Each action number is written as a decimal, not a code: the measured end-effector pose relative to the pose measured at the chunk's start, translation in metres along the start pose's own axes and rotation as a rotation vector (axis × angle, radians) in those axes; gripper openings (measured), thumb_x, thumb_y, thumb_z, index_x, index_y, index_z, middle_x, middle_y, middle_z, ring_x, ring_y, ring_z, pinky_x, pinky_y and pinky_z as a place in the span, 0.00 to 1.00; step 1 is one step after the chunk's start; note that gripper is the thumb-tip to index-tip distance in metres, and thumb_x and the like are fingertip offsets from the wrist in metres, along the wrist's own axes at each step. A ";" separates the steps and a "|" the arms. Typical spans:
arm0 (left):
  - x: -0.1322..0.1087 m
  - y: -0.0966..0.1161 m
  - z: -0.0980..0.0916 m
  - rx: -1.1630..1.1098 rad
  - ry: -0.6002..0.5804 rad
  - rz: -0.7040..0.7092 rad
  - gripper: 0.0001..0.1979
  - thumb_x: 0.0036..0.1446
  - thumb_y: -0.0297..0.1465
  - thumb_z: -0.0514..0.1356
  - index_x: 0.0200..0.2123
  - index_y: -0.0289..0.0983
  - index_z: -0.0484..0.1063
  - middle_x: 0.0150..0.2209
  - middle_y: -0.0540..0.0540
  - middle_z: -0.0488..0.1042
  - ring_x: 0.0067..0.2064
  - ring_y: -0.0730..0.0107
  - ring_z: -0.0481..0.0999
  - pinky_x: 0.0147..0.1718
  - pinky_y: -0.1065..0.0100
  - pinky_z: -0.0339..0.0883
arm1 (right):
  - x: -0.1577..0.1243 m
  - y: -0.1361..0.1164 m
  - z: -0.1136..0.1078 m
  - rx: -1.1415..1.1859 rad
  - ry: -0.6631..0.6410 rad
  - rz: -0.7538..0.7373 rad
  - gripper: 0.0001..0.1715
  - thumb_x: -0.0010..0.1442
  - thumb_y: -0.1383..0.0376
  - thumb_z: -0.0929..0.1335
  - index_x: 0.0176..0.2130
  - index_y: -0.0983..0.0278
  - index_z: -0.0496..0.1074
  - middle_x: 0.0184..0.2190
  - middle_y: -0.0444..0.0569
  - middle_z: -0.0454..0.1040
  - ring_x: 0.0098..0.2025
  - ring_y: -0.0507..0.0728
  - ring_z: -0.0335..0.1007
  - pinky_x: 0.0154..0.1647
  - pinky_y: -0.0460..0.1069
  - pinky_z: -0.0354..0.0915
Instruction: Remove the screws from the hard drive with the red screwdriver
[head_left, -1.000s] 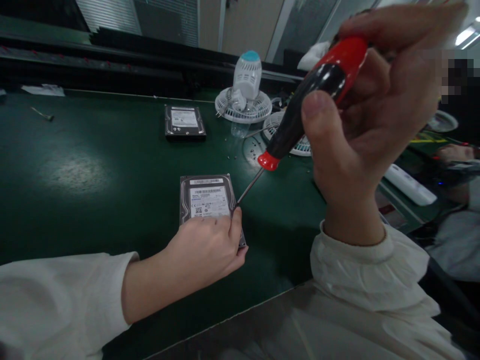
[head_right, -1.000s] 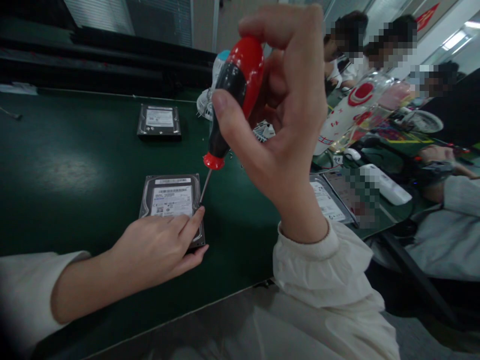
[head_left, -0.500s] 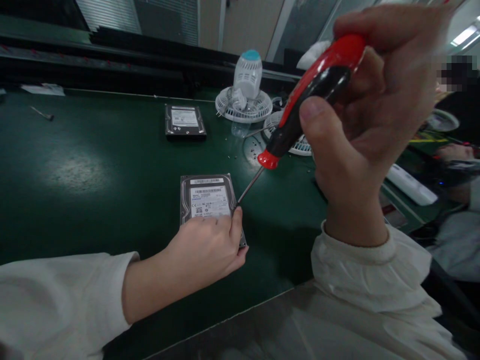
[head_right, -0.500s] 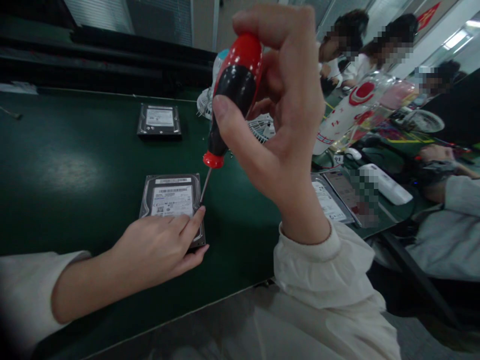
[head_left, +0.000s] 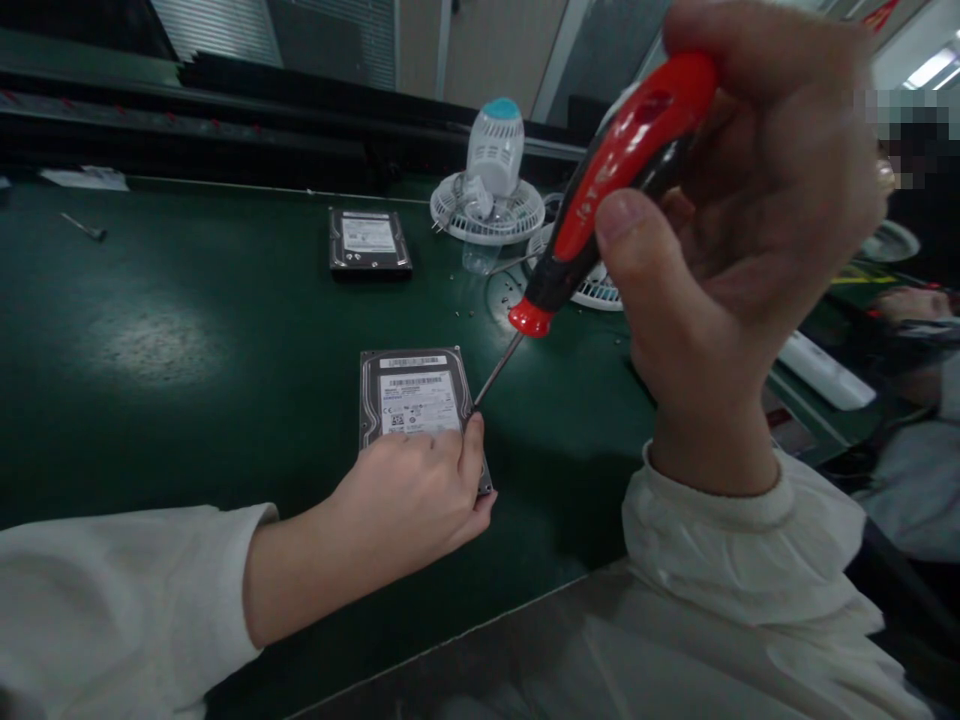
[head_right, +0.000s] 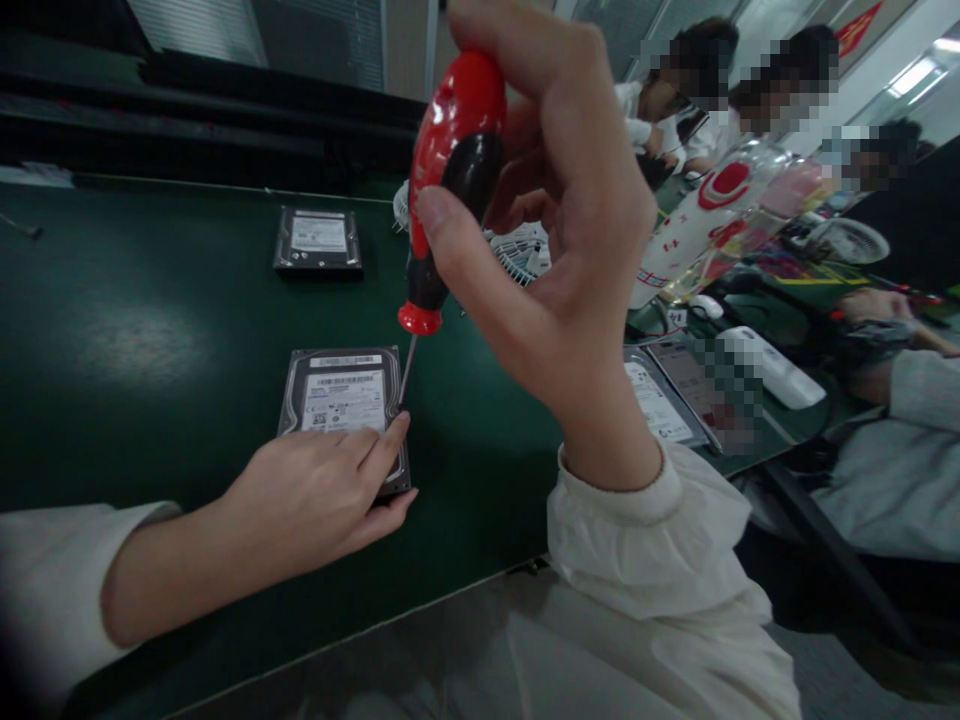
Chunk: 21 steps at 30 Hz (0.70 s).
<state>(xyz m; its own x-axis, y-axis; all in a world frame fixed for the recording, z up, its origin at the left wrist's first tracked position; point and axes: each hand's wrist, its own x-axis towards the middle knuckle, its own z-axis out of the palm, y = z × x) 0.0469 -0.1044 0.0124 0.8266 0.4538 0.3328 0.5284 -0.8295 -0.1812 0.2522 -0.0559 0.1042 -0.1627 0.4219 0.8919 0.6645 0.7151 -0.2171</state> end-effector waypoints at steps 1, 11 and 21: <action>0.000 0.000 0.000 -0.003 -0.003 -0.001 0.30 0.64 0.41 0.58 0.57 0.20 0.74 0.30 0.39 0.80 0.26 0.61 0.78 0.18 0.64 0.66 | 0.000 0.000 -0.001 -0.012 0.004 0.001 0.24 0.62 0.58 0.67 0.56 0.62 0.70 0.48 0.38 0.70 0.45 0.44 0.73 0.47 0.37 0.71; 0.001 0.000 0.000 -0.001 0.003 -0.006 0.30 0.63 0.41 0.59 0.56 0.20 0.74 0.30 0.39 0.80 0.25 0.61 0.78 0.17 0.64 0.66 | 0.000 -0.004 -0.001 -0.070 -0.004 0.056 0.27 0.60 0.56 0.69 0.56 0.64 0.68 0.50 0.38 0.71 0.45 0.43 0.72 0.44 0.34 0.69; 0.002 0.001 -0.001 0.011 0.005 -0.005 0.29 0.64 0.42 0.58 0.55 0.20 0.75 0.28 0.40 0.79 0.24 0.60 0.77 0.17 0.63 0.65 | 0.002 -0.009 -0.004 -0.120 -0.019 0.064 0.28 0.58 0.55 0.71 0.54 0.62 0.69 0.50 0.35 0.70 0.45 0.42 0.73 0.45 0.31 0.66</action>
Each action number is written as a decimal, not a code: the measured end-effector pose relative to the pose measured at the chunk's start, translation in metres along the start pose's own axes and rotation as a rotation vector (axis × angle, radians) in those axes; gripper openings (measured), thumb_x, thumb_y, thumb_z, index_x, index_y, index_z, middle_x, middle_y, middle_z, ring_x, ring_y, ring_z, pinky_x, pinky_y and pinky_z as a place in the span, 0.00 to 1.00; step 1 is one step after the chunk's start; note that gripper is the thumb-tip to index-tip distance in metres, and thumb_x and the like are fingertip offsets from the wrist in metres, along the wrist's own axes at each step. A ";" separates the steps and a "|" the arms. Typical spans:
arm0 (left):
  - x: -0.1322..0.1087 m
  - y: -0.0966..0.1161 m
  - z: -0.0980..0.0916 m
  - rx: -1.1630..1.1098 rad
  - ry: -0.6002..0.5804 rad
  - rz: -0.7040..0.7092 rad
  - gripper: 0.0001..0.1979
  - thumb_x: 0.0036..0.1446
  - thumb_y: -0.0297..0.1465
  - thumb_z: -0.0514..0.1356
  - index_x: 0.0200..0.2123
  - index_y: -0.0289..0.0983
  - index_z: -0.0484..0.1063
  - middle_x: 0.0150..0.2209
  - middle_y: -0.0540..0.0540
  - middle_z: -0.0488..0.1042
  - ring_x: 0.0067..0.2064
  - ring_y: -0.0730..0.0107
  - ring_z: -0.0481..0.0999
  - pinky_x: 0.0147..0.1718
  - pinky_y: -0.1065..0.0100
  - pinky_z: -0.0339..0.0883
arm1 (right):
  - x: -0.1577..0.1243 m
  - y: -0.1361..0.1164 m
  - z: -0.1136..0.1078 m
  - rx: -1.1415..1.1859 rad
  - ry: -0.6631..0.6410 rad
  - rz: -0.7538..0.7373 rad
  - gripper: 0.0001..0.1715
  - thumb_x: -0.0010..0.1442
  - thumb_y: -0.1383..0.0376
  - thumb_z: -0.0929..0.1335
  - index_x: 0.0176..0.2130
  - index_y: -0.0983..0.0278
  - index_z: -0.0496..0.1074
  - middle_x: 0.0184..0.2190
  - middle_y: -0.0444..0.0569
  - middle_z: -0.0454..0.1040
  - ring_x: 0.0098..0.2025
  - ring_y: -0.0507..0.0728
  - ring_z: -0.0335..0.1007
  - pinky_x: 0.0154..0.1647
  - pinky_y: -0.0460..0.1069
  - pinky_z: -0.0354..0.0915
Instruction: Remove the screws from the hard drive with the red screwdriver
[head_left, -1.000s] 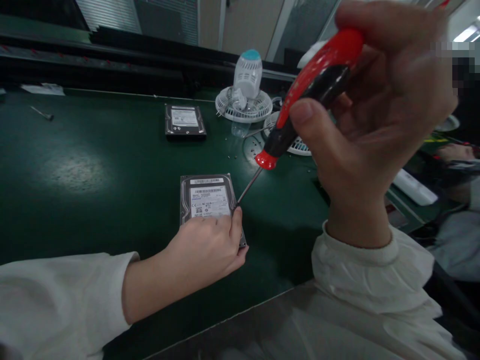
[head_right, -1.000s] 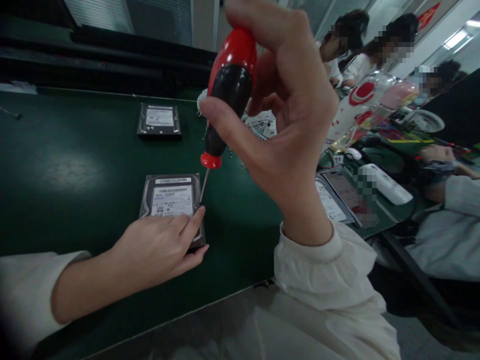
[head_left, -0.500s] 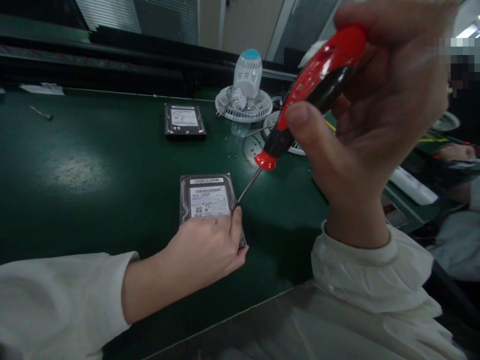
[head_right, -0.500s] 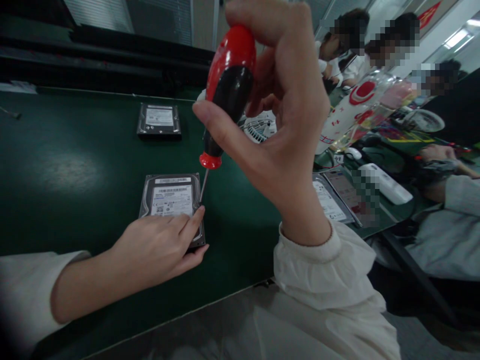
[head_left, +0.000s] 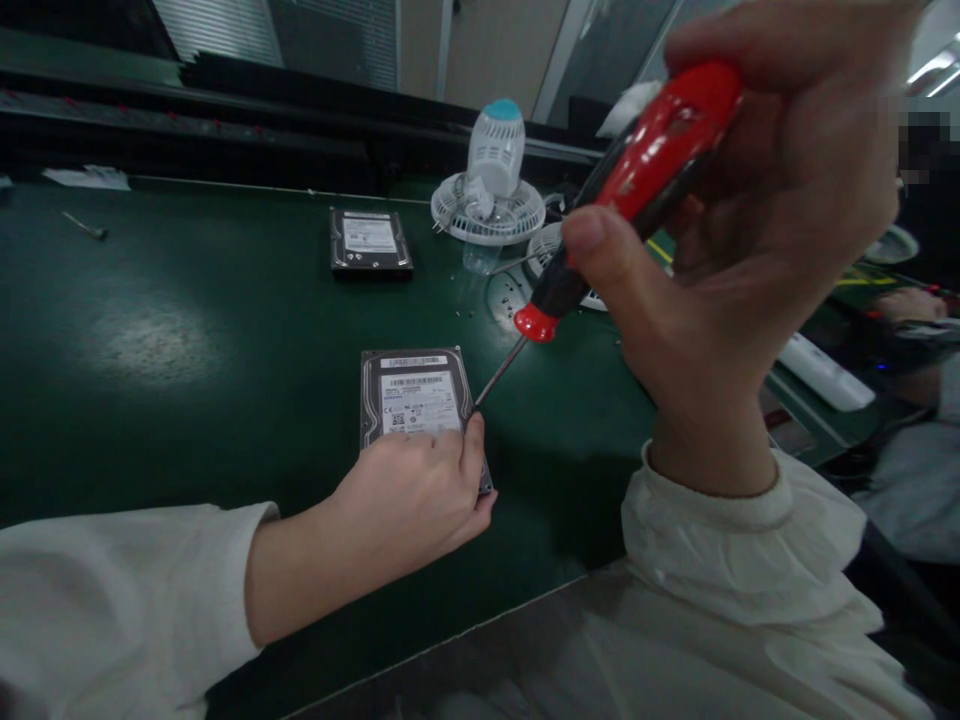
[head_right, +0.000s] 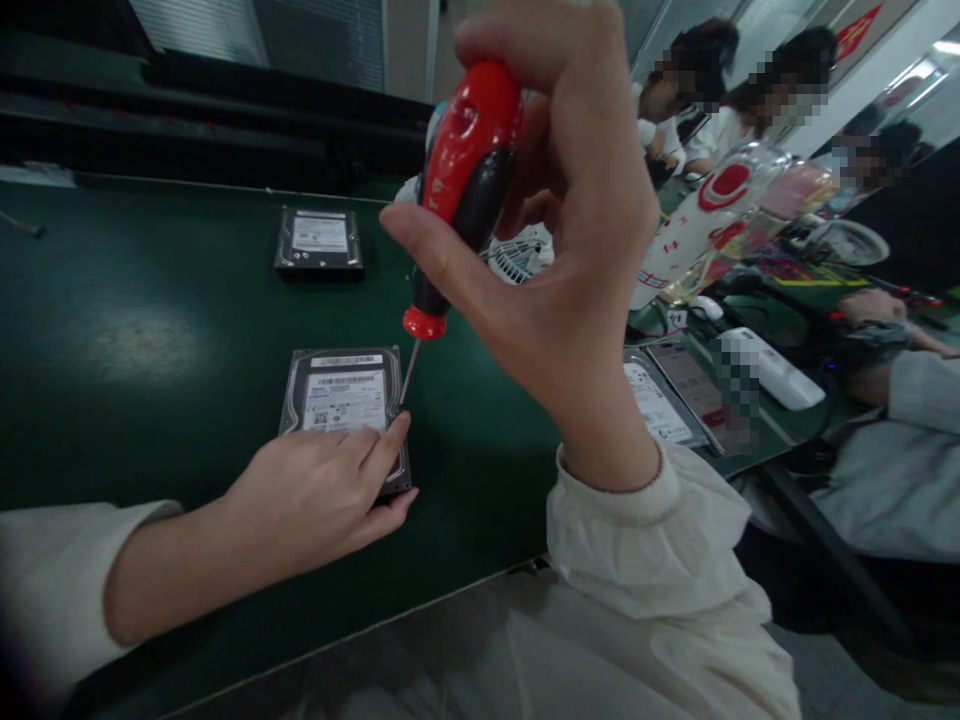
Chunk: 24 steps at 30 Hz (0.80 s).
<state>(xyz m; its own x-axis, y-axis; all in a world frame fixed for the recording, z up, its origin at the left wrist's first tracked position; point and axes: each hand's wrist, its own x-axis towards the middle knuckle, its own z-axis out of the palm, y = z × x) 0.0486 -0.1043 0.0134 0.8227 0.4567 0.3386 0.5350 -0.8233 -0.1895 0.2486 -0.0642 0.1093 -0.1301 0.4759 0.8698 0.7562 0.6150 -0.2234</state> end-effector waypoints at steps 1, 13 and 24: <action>0.000 0.000 0.000 -0.001 0.001 -0.001 0.29 0.64 0.42 0.58 0.55 0.20 0.75 0.28 0.40 0.79 0.24 0.60 0.77 0.17 0.63 0.65 | 0.000 0.000 0.000 0.005 -0.010 0.001 0.27 0.58 0.56 0.71 0.55 0.62 0.69 0.50 0.34 0.71 0.45 0.41 0.72 0.44 0.31 0.65; 0.000 -0.001 0.000 -0.011 -0.028 0.007 0.29 0.65 0.41 0.57 0.57 0.20 0.74 0.30 0.39 0.80 0.26 0.61 0.78 0.18 0.64 0.66 | 0.001 0.012 0.006 0.185 0.029 -0.086 0.26 0.60 0.62 0.69 0.58 0.58 0.72 0.52 0.36 0.73 0.47 0.45 0.74 0.48 0.34 0.70; 0.000 0.000 0.000 0.001 -0.025 0.001 0.30 0.65 0.41 0.56 0.57 0.20 0.74 0.30 0.38 0.80 0.26 0.60 0.78 0.18 0.63 0.66 | -0.001 0.011 0.007 0.143 0.026 -0.066 0.26 0.61 0.61 0.69 0.58 0.55 0.72 0.54 0.37 0.73 0.52 0.48 0.74 0.50 0.36 0.71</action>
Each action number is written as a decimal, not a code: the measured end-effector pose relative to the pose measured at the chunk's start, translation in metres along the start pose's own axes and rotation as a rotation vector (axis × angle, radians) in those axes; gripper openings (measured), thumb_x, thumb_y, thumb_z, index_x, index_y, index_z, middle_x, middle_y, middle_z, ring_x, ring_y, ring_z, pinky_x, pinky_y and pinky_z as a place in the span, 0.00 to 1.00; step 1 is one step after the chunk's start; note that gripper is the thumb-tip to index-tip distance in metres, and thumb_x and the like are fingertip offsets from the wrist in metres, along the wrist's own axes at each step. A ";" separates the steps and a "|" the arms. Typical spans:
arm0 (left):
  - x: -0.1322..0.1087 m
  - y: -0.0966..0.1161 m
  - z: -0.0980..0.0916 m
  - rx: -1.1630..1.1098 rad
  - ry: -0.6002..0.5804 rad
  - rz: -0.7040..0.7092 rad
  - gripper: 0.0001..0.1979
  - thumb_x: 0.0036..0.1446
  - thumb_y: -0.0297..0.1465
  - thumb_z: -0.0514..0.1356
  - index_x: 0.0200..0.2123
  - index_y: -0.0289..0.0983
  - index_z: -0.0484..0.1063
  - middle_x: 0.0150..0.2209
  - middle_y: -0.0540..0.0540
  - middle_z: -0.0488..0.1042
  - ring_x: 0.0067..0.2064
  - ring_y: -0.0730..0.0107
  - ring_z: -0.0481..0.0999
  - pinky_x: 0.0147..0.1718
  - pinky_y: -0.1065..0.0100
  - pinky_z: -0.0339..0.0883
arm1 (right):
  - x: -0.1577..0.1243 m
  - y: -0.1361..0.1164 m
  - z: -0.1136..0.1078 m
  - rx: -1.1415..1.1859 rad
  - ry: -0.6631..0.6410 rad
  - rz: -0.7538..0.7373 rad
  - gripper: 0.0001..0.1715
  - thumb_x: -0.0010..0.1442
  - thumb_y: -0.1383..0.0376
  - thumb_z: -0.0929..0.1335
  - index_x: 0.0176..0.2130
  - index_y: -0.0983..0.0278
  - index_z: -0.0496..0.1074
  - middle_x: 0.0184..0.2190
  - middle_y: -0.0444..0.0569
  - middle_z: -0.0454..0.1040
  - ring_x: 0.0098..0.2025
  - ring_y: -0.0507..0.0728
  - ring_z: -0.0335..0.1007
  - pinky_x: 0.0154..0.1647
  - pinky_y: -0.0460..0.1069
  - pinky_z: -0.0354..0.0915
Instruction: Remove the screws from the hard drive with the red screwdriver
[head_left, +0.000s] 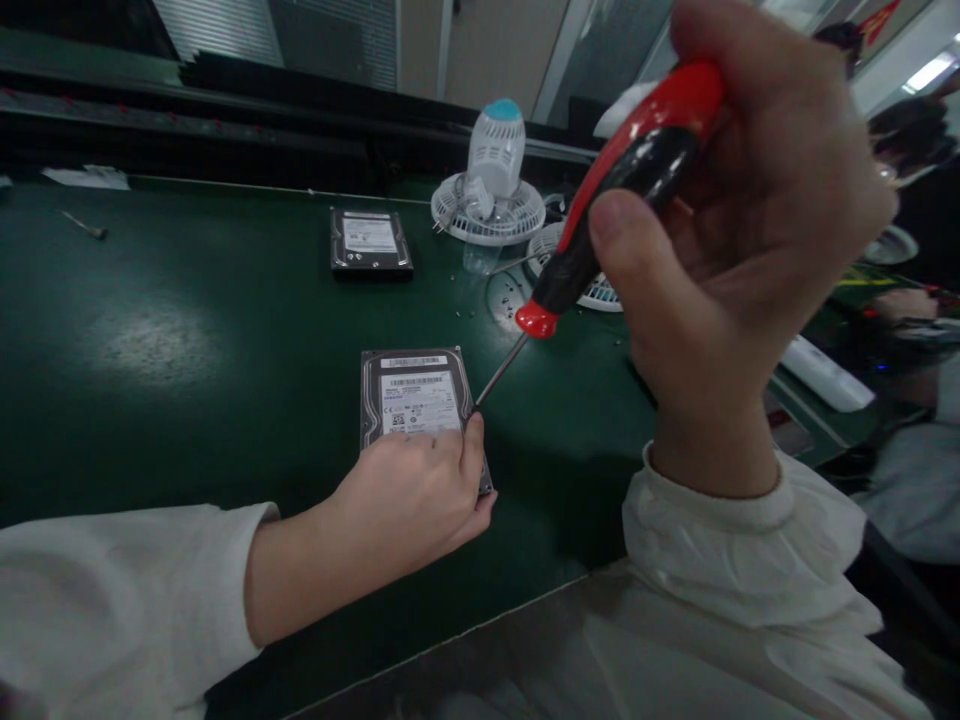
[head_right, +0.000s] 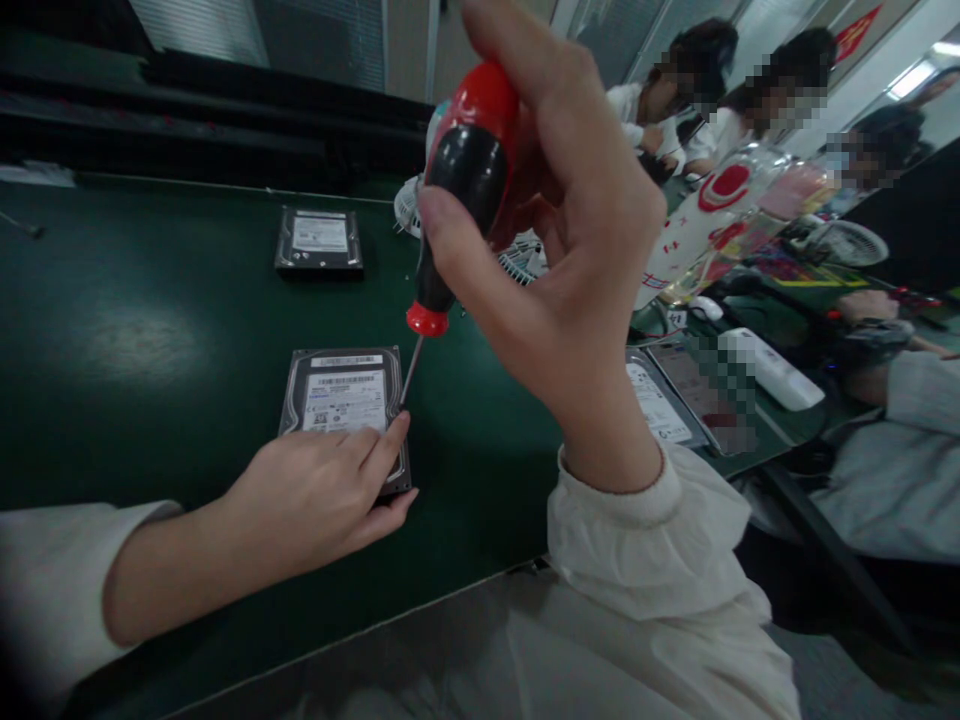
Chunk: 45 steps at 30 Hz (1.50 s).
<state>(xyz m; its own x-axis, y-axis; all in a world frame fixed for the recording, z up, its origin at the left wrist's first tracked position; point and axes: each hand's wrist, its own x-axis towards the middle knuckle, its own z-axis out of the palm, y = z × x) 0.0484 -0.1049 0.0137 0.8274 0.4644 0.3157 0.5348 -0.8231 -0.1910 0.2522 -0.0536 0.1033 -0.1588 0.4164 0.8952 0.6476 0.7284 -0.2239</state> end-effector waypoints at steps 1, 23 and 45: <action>0.000 0.000 0.000 0.001 -0.003 0.000 0.30 0.65 0.41 0.57 0.57 0.20 0.74 0.30 0.38 0.80 0.26 0.60 0.78 0.18 0.63 0.66 | 0.000 0.001 0.000 0.020 0.005 -0.005 0.26 0.61 0.61 0.68 0.59 0.56 0.72 0.55 0.37 0.73 0.51 0.48 0.74 0.50 0.36 0.71; 0.000 -0.001 0.000 0.002 -0.005 0.009 0.30 0.65 0.41 0.57 0.57 0.20 0.74 0.29 0.39 0.79 0.25 0.60 0.77 0.17 0.64 0.65 | -0.001 0.002 -0.003 0.143 -0.046 0.013 0.27 0.62 0.62 0.66 0.60 0.49 0.71 0.55 0.37 0.71 0.53 0.53 0.75 0.51 0.43 0.74; -0.002 -0.001 0.001 0.003 -0.012 0.006 0.30 0.65 0.42 0.57 0.57 0.20 0.74 0.29 0.39 0.78 0.25 0.60 0.77 0.18 0.64 0.65 | 0.002 0.000 0.001 0.077 0.051 -0.003 0.25 0.59 0.61 0.70 0.56 0.48 0.74 0.49 0.34 0.72 0.49 0.48 0.76 0.44 0.35 0.70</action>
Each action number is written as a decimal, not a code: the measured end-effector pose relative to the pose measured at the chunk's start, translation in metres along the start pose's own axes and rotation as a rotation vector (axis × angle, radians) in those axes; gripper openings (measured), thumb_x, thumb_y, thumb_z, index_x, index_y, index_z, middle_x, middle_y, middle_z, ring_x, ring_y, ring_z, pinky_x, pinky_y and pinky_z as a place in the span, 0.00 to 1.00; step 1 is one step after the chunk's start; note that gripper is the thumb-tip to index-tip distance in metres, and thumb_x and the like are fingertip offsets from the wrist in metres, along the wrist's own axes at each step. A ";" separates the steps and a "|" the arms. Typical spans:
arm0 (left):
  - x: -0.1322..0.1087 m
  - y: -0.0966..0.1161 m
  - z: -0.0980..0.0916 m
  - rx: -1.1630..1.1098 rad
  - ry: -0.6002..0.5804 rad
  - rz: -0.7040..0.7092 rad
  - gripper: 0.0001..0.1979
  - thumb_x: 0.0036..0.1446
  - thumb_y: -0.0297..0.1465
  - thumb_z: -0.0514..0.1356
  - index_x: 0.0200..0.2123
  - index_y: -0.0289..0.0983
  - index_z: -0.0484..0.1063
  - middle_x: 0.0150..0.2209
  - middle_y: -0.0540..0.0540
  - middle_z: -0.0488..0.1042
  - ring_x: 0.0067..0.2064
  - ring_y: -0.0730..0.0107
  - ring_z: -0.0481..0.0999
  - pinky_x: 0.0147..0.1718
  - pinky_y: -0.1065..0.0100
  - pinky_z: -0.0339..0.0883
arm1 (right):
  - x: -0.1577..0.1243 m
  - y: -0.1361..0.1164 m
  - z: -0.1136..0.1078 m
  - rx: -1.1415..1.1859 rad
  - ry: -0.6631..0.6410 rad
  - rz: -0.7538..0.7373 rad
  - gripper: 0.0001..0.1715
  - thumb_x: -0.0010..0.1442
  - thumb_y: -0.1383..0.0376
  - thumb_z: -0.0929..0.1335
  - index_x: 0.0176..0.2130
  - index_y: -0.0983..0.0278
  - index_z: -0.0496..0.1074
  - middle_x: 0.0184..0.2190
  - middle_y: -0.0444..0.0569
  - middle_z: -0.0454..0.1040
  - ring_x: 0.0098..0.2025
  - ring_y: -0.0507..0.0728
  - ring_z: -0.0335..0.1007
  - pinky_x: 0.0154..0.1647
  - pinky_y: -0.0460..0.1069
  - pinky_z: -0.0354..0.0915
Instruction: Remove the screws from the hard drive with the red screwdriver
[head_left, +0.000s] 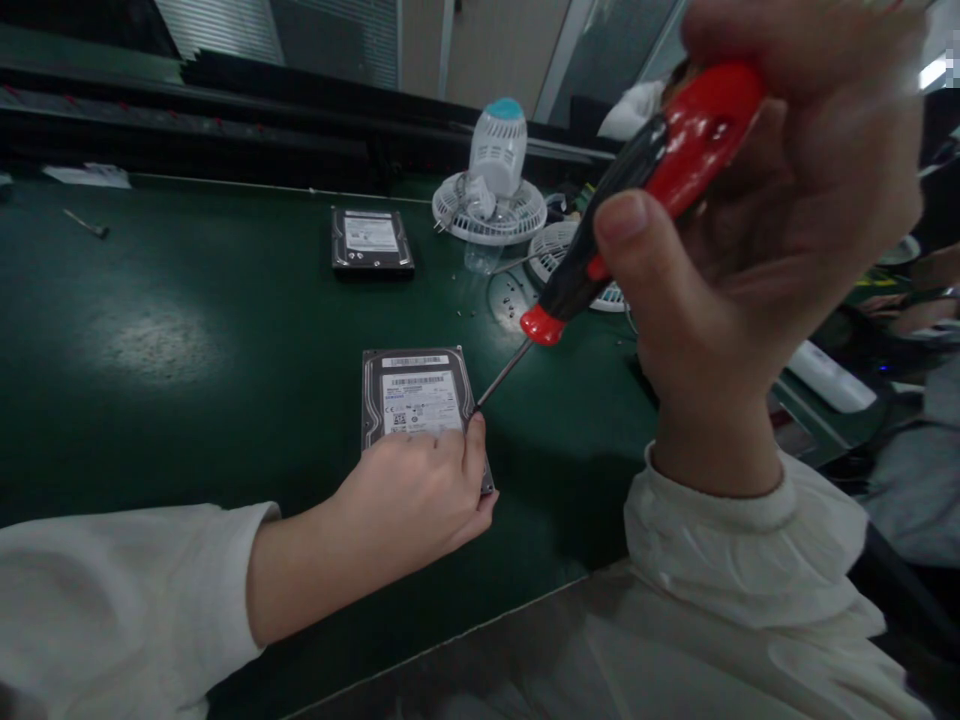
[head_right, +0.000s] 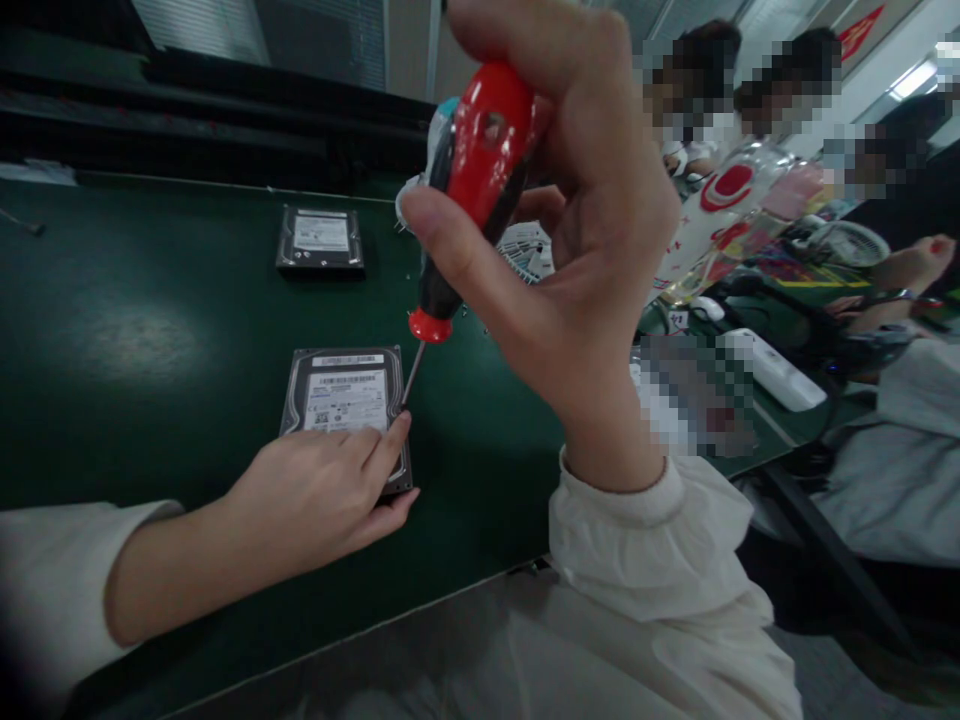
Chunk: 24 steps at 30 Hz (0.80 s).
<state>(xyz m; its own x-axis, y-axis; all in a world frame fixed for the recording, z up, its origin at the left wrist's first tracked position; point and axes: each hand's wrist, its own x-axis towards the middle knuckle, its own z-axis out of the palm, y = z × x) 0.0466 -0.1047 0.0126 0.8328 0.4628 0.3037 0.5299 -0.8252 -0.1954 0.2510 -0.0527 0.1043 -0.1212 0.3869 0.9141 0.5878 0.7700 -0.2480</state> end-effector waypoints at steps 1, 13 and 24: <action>0.000 0.000 0.000 0.001 0.000 0.002 0.30 0.65 0.42 0.56 0.57 0.20 0.74 0.29 0.39 0.78 0.25 0.60 0.77 0.18 0.64 0.64 | 0.001 0.001 -0.001 0.020 -0.006 -0.026 0.25 0.60 0.60 0.69 0.57 0.46 0.74 0.49 0.34 0.73 0.51 0.50 0.75 0.43 0.36 0.71; 0.002 0.000 0.000 0.003 0.021 -0.006 0.30 0.64 0.42 0.58 0.56 0.20 0.75 0.28 0.40 0.78 0.25 0.60 0.77 0.17 0.63 0.65 | -0.001 -0.004 -0.006 0.016 -0.076 0.003 0.28 0.67 0.63 0.60 0.62 0.43 0.67 0.54 0.30 0.74 0.60 0.54 0.72 0.55 0.42 0.70; 0.002 0.000 0.000 -0.001 0.011 -0.005 0.30 0.63 0.42 0.58 0.56 0.21 0.75 0.29 0.40 0.79 0.24 0.61 0.77 0.17 0.63 0.65 | -0.002 -0.002 -0.005 0.072 -0.079 0.009 0.27 0.66 0.64 0.61 0.61 0.47 0.69 0.53 0.32 0.73 0.56 0.53 0.75 0.55 0.43 0.71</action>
<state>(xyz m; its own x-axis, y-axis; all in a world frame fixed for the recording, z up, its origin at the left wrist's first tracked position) 0.0482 -0.1041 0.0135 0.8283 0.4636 0.3146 0.5339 -0.8234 -0.1925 0.2542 -0.0572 0.1049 -0.1806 0.4308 0.8842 0.5307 0.7996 -0.2811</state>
